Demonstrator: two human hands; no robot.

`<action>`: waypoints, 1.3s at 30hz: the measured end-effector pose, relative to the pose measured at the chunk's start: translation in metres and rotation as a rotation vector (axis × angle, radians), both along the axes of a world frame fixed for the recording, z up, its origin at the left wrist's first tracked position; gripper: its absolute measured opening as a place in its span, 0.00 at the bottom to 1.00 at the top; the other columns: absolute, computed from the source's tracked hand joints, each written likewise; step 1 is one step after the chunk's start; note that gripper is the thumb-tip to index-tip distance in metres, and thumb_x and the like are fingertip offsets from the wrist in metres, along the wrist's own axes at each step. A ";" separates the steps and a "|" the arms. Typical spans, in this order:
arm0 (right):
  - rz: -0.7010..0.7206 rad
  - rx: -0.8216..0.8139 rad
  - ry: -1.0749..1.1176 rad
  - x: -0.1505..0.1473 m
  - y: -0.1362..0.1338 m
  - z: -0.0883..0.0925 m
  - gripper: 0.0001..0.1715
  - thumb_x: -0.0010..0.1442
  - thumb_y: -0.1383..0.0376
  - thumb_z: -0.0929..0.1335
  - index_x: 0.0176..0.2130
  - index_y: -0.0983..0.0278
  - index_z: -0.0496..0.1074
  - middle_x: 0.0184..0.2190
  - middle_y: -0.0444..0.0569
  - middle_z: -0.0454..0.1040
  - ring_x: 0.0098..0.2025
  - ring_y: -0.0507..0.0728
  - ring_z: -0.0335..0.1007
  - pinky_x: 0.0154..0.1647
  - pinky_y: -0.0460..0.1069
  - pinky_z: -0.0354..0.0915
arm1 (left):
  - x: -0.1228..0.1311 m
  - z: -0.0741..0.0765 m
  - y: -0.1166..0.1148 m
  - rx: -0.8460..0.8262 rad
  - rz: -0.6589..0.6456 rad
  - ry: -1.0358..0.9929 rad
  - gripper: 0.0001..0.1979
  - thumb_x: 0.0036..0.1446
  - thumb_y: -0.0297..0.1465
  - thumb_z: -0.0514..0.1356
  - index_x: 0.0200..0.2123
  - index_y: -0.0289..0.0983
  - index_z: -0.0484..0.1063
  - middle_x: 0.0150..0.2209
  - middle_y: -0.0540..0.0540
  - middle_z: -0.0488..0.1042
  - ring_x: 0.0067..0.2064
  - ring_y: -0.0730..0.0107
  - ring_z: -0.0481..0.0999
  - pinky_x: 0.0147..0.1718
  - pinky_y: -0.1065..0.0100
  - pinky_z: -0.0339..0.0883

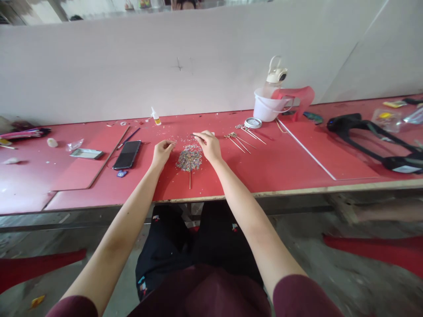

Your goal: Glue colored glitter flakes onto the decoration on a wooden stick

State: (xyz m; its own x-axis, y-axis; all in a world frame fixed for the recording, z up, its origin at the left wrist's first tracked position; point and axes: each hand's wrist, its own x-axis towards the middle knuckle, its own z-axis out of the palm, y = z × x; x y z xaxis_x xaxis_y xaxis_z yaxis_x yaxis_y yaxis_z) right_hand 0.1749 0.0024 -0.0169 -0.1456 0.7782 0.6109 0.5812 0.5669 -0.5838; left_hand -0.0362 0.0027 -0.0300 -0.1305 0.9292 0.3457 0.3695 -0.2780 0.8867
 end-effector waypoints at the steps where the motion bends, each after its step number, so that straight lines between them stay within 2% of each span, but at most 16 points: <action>1: 0.002 0.002 0.025 0.002 0.000 0.000 0.18 0.68 0.58 0.62 0.49 0.60 0.75 0.42 0.51 0.76 0.42 0.56 0.71 0.48 0.51 0.65 | -0.001 0.001 -0.001 0.009 0.016 -0.009 0.05 0.53 0.30 0.58 0.27 0.36 0.70 0.25 0.50 0.72 0.29 0.72 0.71 0.32 0.71 0.63; 5: 0.081 -0.013 0.075 0.004 0.003 -0.003 0.15 0.66 0.61 0.64 0.46 0.61 0.77 0.45 0.51 0.78 0.49 0.57 0.71 0.48 0.52 0.66 | 0.000 0.003 -0.003 0.019 -0.004 -0.026 0.04 0.54 0.29 0.56 0.27 0.37 0.67 0.24 0.51 0.69 0.28 0.73 0.69 0.32 0.72 0.62; 10: 0.089 -0.087 0.039 -0.002 0.006 -0.010 0.13 0.64 0.62 0.65 0.44 0.60 0.77 0.48 0.49 0.77 0.53 0.57 0.71 0.52 0.53 0.66 | 0.003 0.001 -0.002 0.045 -0.028 0.053 0.04 0.54 0.30 0.57 0.28 0.37 0.67 0.25 0.51 0.69 0.29 0.72 0.69 0.33 0.72 0.62; 14: 0.106 -0.104 0.010 -0.003 0.007 -0.013 0.13 0.64 0.61 0.65 0.44 0.61 0.76 0.48 0.50 0.78 0.51 0.57 0.72 0.50 0.52 0.67 | 0.003 0.000 -0.001 0.022 0.004 0.140 0.11 0.57 0.27 0.50 0.22 0.38 0.62 0.22 0.51 0.67 0.27 0.72 0.68 0.30 0.71 0.60; 17: 0.109 -0.122 -0.006 -0.003 0.007 -0.014 0.14 0.65 0.60 0.64 0.44 0.61 0.76 0.47 0.50 0.78 0.49 0.57 0.73 0.49 0.52 0.67 | 0.000 0.000 -0.001 0.018 0.030 0.184 0.15 0.58 0.27 0.50 0.19 0.38 0.60 0.19 0.51 0.65 0.25 0.71 0.66 0.30 0.70 0.59; 19: 0.106 -0.137 -0.015 -0.003 0.007 -0.014 0.14 0.65 0.60 0.64 0.44 0.61 0.76 0.47 0.50 0.78 0.48 0.57 0.74 0.49 0.52 0.67 | -0.003 -0.002 0.000 0.025 0.068 0.211 0.14 0.58 0.29 0.53 0.20 0.38 0.62 0.21 0.50 0.67 0.27 0.70 0.68 0.31 0.69 0.60; 21: 0.100 -0.145 -0.019 -0.004 0.007 -0.015 0.14 0.65 0.60 0.64 0.43 0.61 0.76 0.46 0.49 0.78 0.47 0.57 0.74 0.48 0.52 0.68 | -0.004 -0.005 0.001 0.051 0.082 0.210 0.04 0.56 0.27 0.55 0.28 0.38 0.67 0.29 0.47 0.73 0.32 0.69 0.71 0.34 0.69 0.62; 22: 0.097 -0.146 -0.019 -0.004 0.007 -0.015 0.13 0.65 0.60 0.64 0.43 0.61 0.76 0.46 0.49 0.78 0.46 0.57 0.74 0.48 0.52 0.68 | -0.004 -0.007 0.002 0.064 0.059 0.202 0.04 0.55 0.25 0.56 0.34 0.38 0.68 0.34 0.46 0.75 0.34 0.69 0.72 0.36 0.69 0.64; 24: 0.095 -0.139 -0.018 -0.004 0.007 -0.015 0.13 0.65 0.60 0.64 0.43 0.61 0.76 0.46 0.49 0.78 0.47 0.57 0.74 0.48 0.52 0.68 | -0.003 -0.009 0.002 0.081 -0.060 0.205 0.13 0.53 0.22 0.56 0.43 0.38 0.67 0.39 0.44 0.76 0.37 0.70 0.74 0.39 0.69 0.66; 27: 0.098 -0.125 -0.014 -0.004 0.007 -0.015 0.14 0.65 0.59 0.63 0.43 0.61 0.76 0.45 0.49 0.79 0.47 0.57 0.74 0.49 0.52 0.67 | 0.001 -0.007 -0.002 0.109 -0.339 0.308 0.13 0.52 0.22 0.56 0.42 0.37 0.70 0.41 0.43 0.76 0.43 0.66 0.75 0.46 0.64 0.67; 29: 0.095 -0.126 -0.014 -0.004 0.007 -0.015 0.14 0.65 0.59 0.63 0.43 0.61 0.76 0.45 0.49 0.79 0.46 0.57 0.74 0.49 0.52 0.67 | 0.002 -0.003 -0.005 0.130 -0.479 0.420 0.15 0.49 0.21 0.57 0.42 0.37 0.71 0.44 0.44 0.76 0.49 0.63 0.73 0.53 0.60 0.63; 31: 0.092 -0.131 -0.014 -0.004 0.007 -0.015 0.14 0.65 0.59 0.63 0.43 0.61 0.76 0.45 0.49 0.79 0.46 0.56 0.74 0.49 0.51 0.67 | 0.003 0.002 -0.009 0.120 -0.535 0.504 0.18 0.48 0.21 0.57 0.44 0.39 0.72 0.46 0.44 0.76 0.52 0.60 0.71 0.56 0.58 0.60; 34: 0.105 -0.134 -0.018 -0.005 0.007 -0.015 0.14 0.65 0.59 0.63 0.43 0.61 0.76 0.45 0.49 0.79 0.46 0.56 0.74 0.49 0.51 0.66 | 0.003 0.005 -0.012 0.092 -0.549 0.554 0.20 0.48 0.24 0.59 0.47 0.39 0.71 0.49 0.44 0.75 0.54 0.57 0.70 0.57 0.57 0.60; 39: 0.110 -0.134 -0.029 -0.005 0.007 -0.015 0.14 0.65 0.60 0.63 0.43 0.61 0.76 0.44 0.49 0.79 0.46 0.56 0.74 0.48 0.51 0.67 | 0.003 0.003 -0.012 0.137 -0.565 0.560 0.22 0.49 0.24 0.61 0.49 0.40 0.71 0.50 0.44 0.74 0.54 0.57 0.69 0.56 0.56 0.60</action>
State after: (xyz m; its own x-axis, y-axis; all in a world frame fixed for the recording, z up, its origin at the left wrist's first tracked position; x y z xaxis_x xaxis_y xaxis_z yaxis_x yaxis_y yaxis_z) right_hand 0.1700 0.0096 -0.0319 -0.2508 0.8308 0.4968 0.5377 0.5463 -0.6422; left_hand -0.0333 -0.0095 -0.0273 0.5727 0.7476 0.3365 0.5202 -0.6486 0.5557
